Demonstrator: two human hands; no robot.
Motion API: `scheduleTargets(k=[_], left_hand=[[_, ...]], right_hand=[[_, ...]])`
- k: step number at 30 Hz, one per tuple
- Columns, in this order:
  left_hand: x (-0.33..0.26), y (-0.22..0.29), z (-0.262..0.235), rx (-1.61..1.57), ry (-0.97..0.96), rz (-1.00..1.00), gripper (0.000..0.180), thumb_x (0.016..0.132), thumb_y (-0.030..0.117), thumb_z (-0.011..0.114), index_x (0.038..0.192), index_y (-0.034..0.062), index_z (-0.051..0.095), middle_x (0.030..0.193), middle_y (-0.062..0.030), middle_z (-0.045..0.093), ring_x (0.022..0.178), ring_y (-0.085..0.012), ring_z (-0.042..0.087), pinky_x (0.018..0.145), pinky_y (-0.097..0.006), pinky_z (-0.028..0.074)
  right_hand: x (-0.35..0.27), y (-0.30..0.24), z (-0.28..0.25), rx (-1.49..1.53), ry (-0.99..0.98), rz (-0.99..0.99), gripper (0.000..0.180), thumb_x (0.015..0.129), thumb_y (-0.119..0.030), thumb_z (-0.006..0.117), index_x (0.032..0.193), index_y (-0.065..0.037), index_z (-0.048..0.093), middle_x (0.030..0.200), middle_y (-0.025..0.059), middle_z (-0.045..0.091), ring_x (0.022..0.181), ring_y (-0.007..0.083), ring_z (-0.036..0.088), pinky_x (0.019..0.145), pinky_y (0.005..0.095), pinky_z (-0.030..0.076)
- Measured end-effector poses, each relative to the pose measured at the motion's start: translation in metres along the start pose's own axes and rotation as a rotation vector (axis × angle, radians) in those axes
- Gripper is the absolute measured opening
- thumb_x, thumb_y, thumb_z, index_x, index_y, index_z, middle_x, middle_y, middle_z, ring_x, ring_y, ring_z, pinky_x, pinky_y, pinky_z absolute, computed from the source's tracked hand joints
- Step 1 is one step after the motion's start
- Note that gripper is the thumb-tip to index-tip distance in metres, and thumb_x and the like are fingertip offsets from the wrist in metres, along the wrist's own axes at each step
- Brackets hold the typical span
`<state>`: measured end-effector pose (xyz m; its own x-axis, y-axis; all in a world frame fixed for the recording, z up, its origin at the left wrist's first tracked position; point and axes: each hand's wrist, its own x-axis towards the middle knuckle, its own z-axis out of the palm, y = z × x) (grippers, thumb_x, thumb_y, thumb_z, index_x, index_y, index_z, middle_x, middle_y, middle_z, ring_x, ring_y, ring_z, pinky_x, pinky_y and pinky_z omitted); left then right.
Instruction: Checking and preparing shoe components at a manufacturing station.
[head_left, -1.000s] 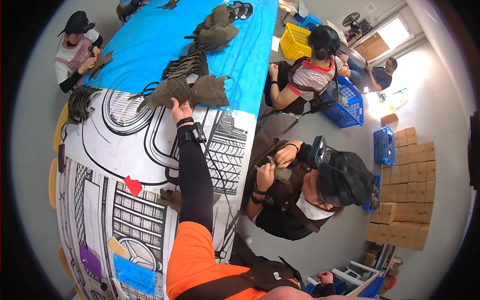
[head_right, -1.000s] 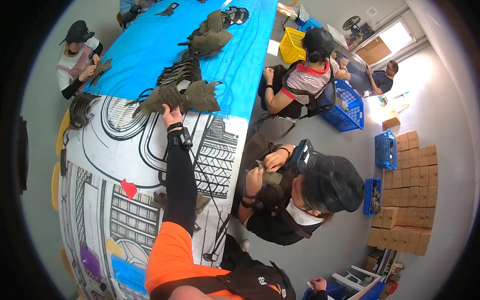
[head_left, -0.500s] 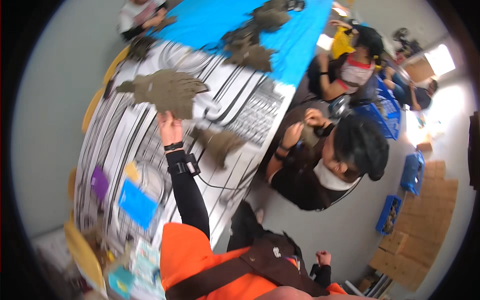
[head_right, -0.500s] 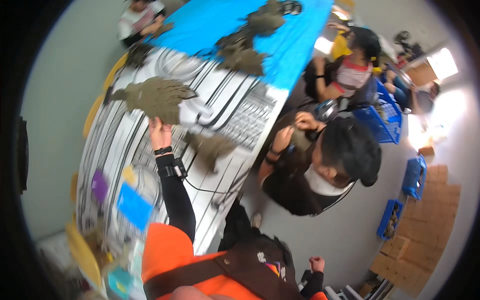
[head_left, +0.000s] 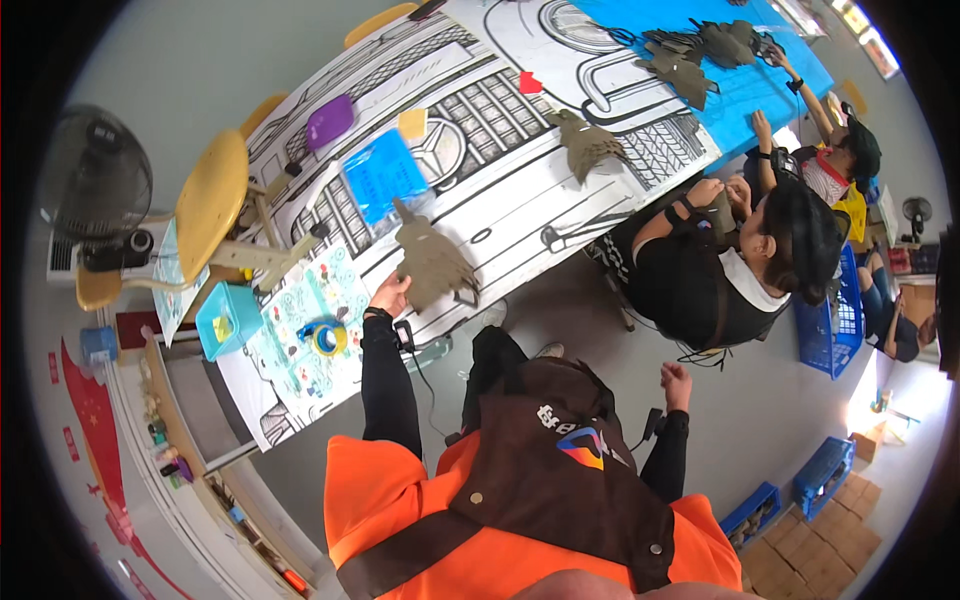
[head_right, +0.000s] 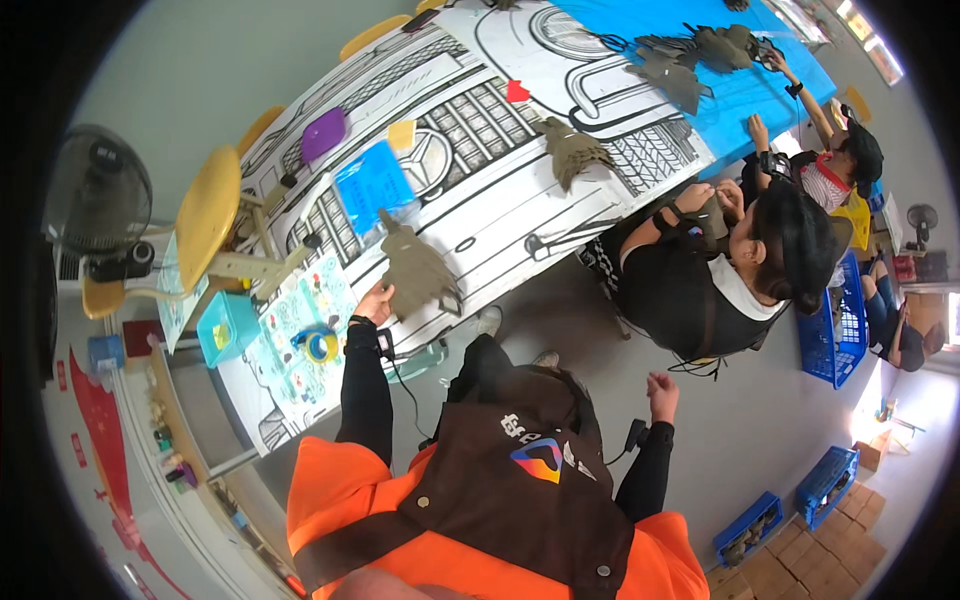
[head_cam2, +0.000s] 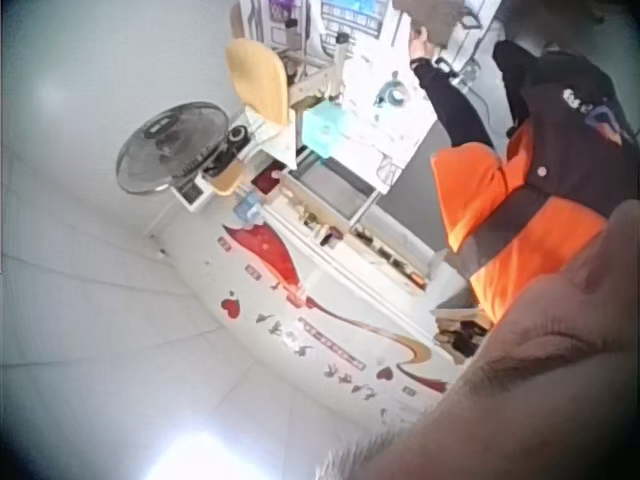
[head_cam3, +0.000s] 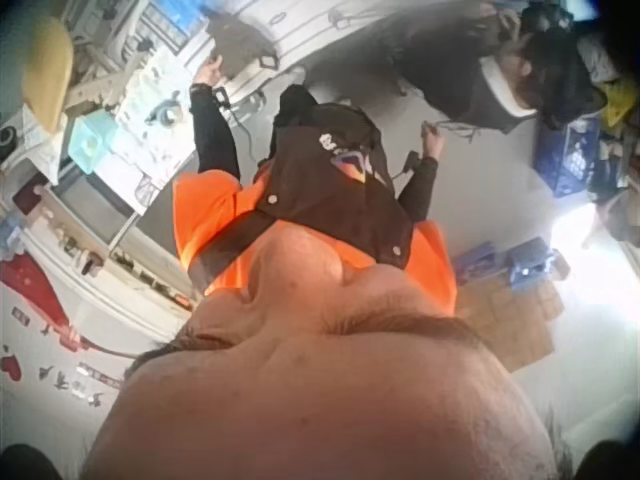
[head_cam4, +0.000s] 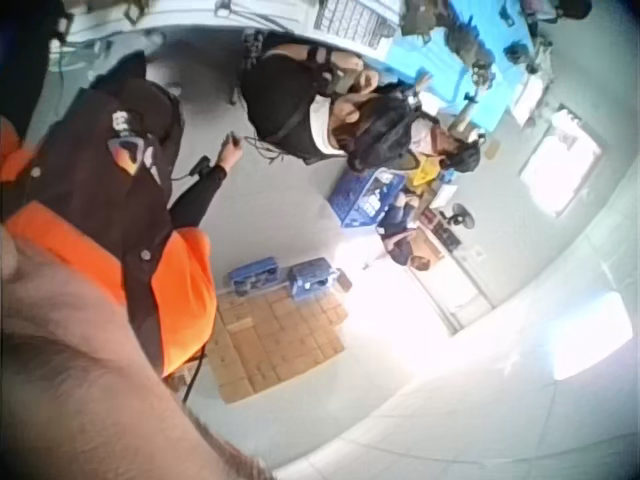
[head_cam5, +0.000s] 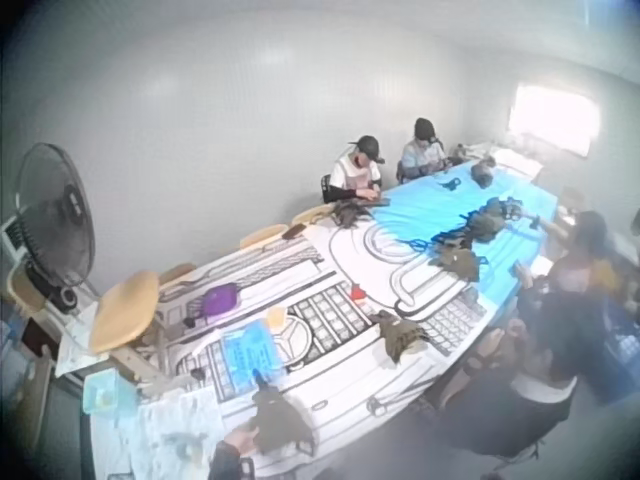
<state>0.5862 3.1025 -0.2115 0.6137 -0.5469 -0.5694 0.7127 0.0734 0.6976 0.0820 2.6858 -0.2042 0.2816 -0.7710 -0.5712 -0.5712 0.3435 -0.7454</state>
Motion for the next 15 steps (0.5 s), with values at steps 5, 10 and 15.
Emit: scheduleTargets(k=[5, 10, 15], left_hand=[[0.003, 0.015, -0.072, 0.270, 0.174, -0.248, 0.034, 0.091, 0.015, 0.049, 0.123, 0.0065, 0.042, 0.105, -0.0064, 0.056, 0.094, -0.0235, 0.055, 0.080, -0.041, 0.046], [0.035, 0.013, -0.088, 0.949, 0.475, -0.234, 0.052, 0.089, 0.050, 0.042, 0.098, 0.0004, 0.056, 0.088, -0.0090, 0.058, 0.074, -0.0245, 0.054, 0.066, -0.042, 0.045], [0.043, 0.029, -0.073, 0.609, 0.518, -0.172, 0.071, 0.088, 0.061, 0.031, 0.096, -0.0026, 0.062, 0.096, -0.0131, 0.062, 0.079, -0.0286, 0.057, 0.067, -0.041, 0.043]], right_hand=[[-0.027, -0.062, 0.048, -0.133, 0.008, -0.247, 0.010, 0.083, -0.008, 0.059, 0.091, -0.003, 0.060, 0.079, -0.0006, 0.059, 0.067, 0.0077, 0.053, 0.061, 0.0215, 0.043], [-0.063, -0.103, 0.119, 0.105, -0.141, -0.261, 0.011, 0.084, -0.008, 0.057, 0.093, -0.002, 0.059, 0.082, 0.0016, 0.060, 0.070, 0.0109, 0.056, 0.067, 0.0240, 0.047], [-0.098, -0.129, 0.167, 0.122, -0.178, -0.201, 0.020, 0.083, -0.003, 0.051, 0.101, -0.003, 0.060, 0.082, 0.0016, 0.060, 0.069, 0.0099, 0.056, 0.066, 0.0223, 0.045]])
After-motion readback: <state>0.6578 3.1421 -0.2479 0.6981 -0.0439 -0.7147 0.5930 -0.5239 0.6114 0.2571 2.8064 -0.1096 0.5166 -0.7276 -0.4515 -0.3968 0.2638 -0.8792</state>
